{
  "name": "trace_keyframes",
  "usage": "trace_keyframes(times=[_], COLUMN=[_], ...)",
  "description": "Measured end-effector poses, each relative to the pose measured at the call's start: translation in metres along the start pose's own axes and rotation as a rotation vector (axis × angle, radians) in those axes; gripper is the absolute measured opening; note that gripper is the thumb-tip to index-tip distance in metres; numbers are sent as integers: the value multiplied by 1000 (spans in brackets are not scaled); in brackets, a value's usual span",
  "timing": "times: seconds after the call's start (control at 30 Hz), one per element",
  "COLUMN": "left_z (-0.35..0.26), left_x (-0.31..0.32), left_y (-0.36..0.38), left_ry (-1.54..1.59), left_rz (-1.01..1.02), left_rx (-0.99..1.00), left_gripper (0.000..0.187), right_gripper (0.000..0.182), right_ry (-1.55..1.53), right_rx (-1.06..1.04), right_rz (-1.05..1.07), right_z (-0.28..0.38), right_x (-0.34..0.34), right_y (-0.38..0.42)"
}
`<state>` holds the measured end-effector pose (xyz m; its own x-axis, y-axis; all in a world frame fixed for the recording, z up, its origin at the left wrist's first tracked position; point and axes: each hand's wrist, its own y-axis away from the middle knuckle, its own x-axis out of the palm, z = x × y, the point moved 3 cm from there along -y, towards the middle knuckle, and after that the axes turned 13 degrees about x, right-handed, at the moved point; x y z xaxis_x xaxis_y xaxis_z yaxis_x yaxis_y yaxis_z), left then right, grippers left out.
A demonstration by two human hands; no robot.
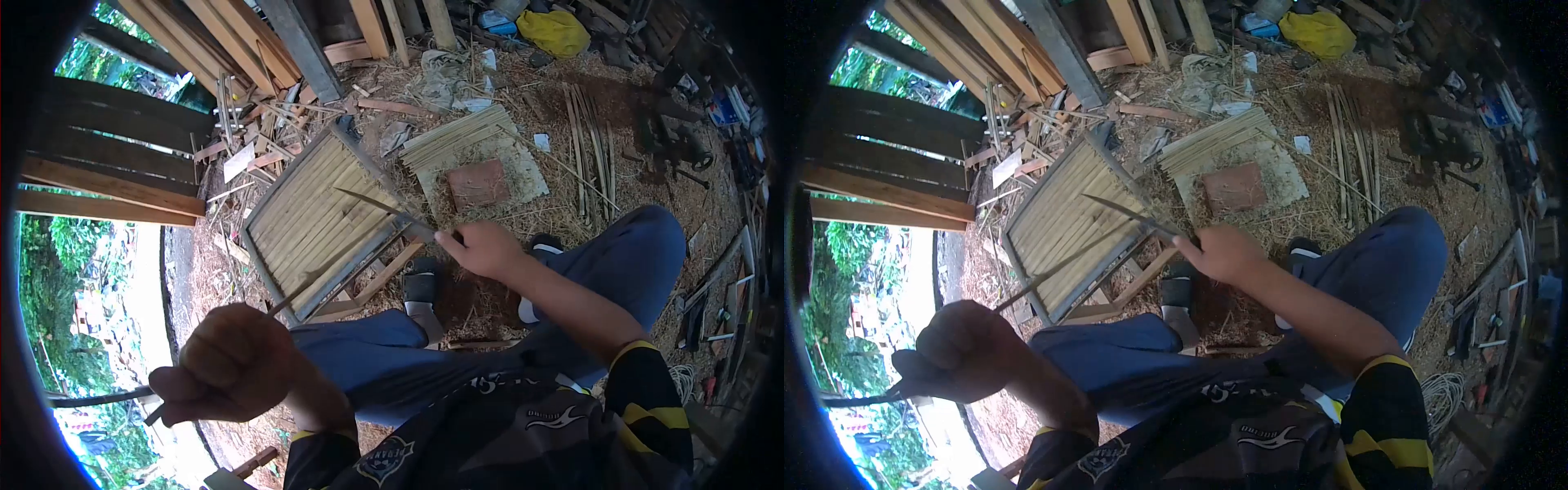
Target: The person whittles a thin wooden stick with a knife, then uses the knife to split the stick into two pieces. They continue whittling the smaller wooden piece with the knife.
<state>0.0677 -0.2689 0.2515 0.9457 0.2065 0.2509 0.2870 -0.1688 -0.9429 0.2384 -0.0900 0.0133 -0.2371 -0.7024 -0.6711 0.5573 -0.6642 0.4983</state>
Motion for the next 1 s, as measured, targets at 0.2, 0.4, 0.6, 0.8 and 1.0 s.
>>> trace_keyframes(times=[0.2,0.4,0.6,0.8,1.0], left_z=[5,1,5,6,4], left_x=[0,2,10,18,9], left_y=[-6,-3,-5,-3,-3], left_ry=[-15,-27,-12,-29,11], left_rz=[1,123,170,215,182], left_rx=[-28,-86,-81,-89,-89], left_gripper=[50,52,52,51,52], right_gripper=[58,67,62,56,62], right_ry=[-142,-68,-195,-175,-134], right_rx=[-245,-66,-120,-141,-98], right_rz=[-122,-49,-22,-88,-78], right_z=[3,-24,-13,-2,-14], right_x=[1,0,3,-5,-2], right_y=[30,17,21,42,32])
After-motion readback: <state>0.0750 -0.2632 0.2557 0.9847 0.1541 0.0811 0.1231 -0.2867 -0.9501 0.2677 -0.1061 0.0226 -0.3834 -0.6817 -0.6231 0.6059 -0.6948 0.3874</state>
